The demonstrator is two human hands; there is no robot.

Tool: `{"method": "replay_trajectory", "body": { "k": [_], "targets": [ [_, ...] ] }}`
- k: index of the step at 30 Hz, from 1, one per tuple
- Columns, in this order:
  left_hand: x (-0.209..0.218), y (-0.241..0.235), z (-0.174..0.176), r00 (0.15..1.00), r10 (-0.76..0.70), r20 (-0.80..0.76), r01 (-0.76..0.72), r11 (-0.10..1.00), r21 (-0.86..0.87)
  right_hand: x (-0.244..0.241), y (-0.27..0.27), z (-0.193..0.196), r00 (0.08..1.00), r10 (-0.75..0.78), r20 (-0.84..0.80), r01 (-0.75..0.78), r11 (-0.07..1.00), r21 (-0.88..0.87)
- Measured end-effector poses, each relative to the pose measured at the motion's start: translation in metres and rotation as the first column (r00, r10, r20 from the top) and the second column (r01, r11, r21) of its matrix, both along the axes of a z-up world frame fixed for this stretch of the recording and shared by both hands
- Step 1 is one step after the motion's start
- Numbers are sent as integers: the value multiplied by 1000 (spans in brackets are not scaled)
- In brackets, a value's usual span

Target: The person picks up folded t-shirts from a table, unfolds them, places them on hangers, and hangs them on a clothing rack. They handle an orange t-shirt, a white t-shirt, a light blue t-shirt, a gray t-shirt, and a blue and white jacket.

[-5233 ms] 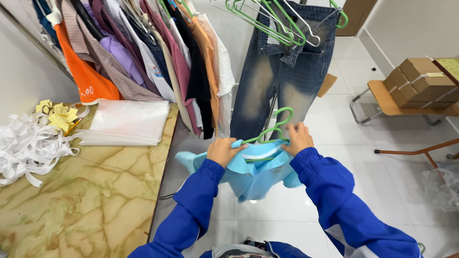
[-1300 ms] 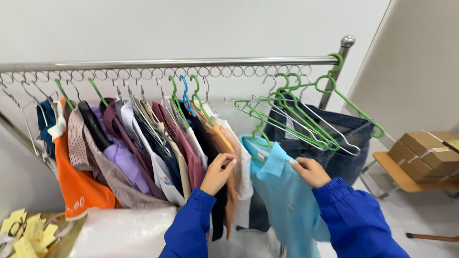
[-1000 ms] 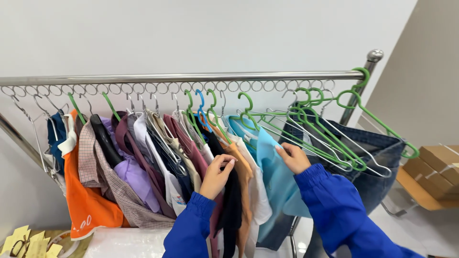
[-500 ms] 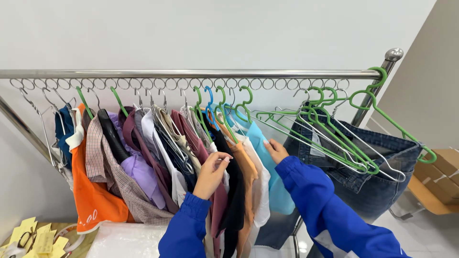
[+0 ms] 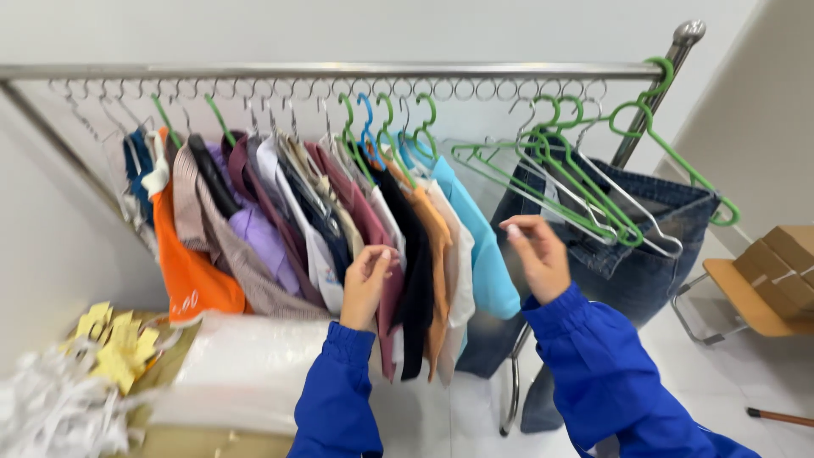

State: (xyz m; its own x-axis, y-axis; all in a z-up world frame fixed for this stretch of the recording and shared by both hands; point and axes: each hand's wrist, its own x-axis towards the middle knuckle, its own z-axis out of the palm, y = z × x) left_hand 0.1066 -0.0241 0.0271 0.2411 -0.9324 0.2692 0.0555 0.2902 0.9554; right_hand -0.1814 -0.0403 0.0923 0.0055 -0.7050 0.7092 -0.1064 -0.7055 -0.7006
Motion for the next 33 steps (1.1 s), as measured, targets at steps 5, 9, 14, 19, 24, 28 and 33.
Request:
{"method": "replay_trajectory", "body": {
  "k": [5,9,14,19,24,28,33],
  "targets": [
    [-16,95,-7,987,136,-88,-136,991,3,-24,99,-4,992,103,70,-105,994,22],
    [-35,199,-17,961,254,-109,-248,967,59,-40,163,-32,984,153,86,-164,978,128],
    [-12,302,-60,913,386,-136,-364,918,160,-31,206,-81,967,237,91,-254,911,324],
    [36,383,-52,842,526,-120,-494,841,221,12,244,-95,938,342,54,-323,809,491],
    [107,450,-65,784,607,-127,-567,785,251,79,267,-112,907,421,10,-360,765,534],
    [178,512,-74,749,650,-131,-604,751,267,176,308,-101,867,497,-13,-412,733,540],
    [285,599,-121,687,721,-91,-667,676,314,326,370,-125,798,591,118,-559,652,513]
  ]
}}
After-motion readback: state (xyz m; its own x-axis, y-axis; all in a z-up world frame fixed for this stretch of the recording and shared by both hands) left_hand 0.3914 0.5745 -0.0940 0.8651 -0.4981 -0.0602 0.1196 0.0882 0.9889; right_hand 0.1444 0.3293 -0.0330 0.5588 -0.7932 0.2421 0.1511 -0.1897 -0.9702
